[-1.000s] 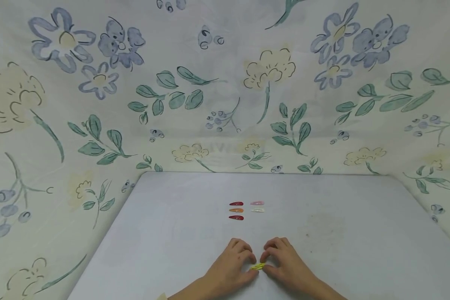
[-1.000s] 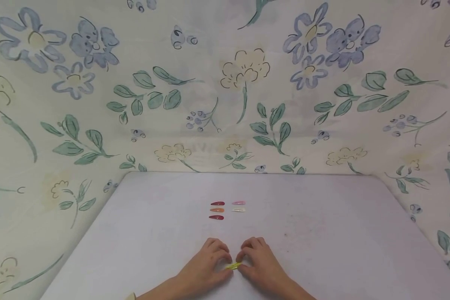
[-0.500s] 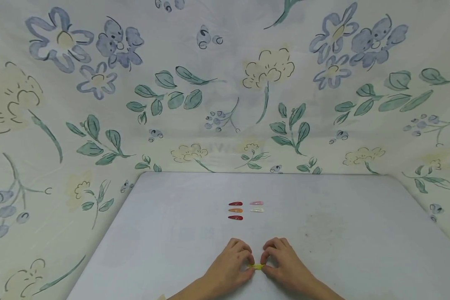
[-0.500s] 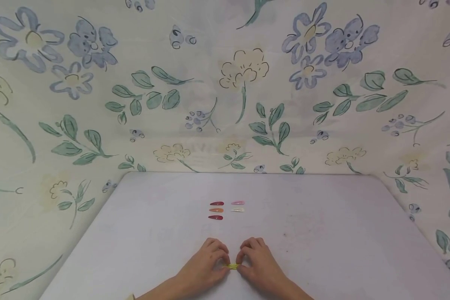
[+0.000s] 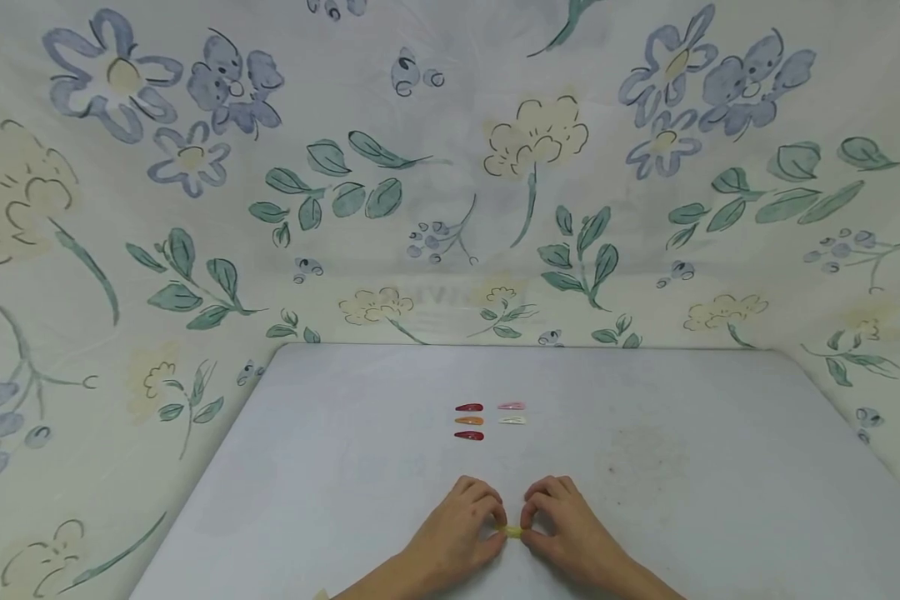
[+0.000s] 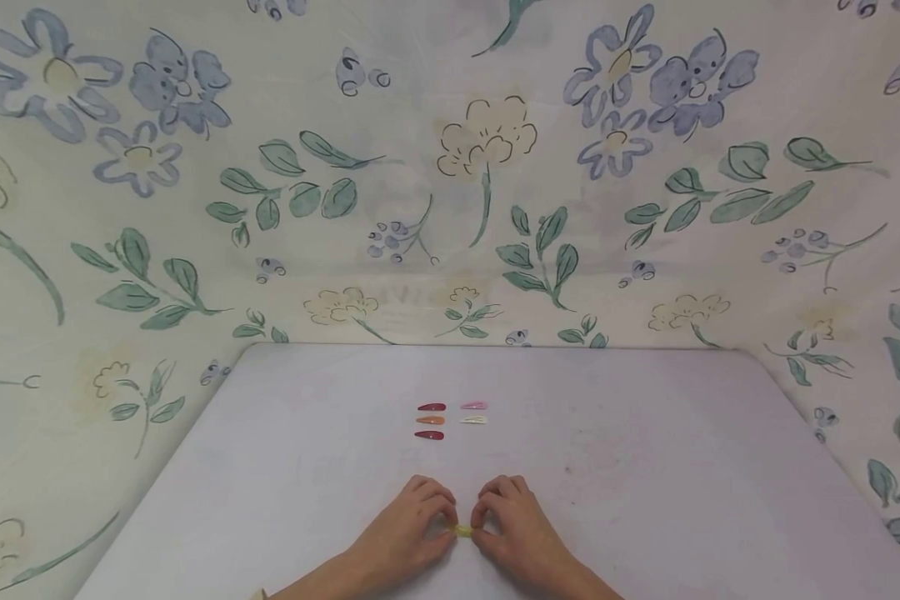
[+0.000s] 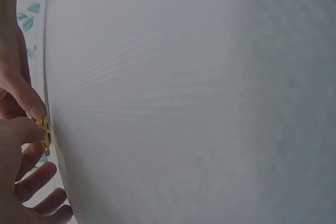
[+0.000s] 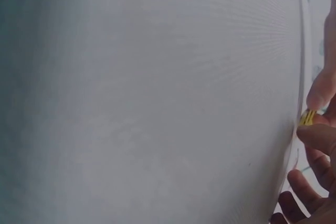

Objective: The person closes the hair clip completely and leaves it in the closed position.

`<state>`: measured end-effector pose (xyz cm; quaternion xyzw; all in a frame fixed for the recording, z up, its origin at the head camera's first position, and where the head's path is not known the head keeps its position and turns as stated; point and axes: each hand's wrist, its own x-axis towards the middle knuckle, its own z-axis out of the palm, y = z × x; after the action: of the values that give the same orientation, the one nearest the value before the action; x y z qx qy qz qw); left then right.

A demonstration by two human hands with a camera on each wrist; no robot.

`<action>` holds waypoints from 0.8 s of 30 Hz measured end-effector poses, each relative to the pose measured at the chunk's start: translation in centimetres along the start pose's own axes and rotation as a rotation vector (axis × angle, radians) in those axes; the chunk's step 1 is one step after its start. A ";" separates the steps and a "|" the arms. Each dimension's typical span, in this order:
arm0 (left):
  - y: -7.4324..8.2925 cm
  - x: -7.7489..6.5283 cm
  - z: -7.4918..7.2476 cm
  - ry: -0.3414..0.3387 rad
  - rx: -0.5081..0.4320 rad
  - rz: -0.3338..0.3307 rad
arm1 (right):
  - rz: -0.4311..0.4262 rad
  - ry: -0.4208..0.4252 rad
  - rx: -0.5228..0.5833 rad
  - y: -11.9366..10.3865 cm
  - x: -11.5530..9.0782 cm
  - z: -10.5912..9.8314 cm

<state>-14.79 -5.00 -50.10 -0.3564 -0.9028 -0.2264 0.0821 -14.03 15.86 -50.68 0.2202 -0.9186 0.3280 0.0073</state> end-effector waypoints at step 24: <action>-0.4 1.5 -0.9 0.187 -0.077 0.034 | -0.041 0.075 0.089 -0.5 0.9 -1.5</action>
<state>-16.18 -4.73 -48.97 -0.3519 -0.8757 -0.2917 0.1560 -14.84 16.09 -49.06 0.2264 -0.8976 0.3763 0.0387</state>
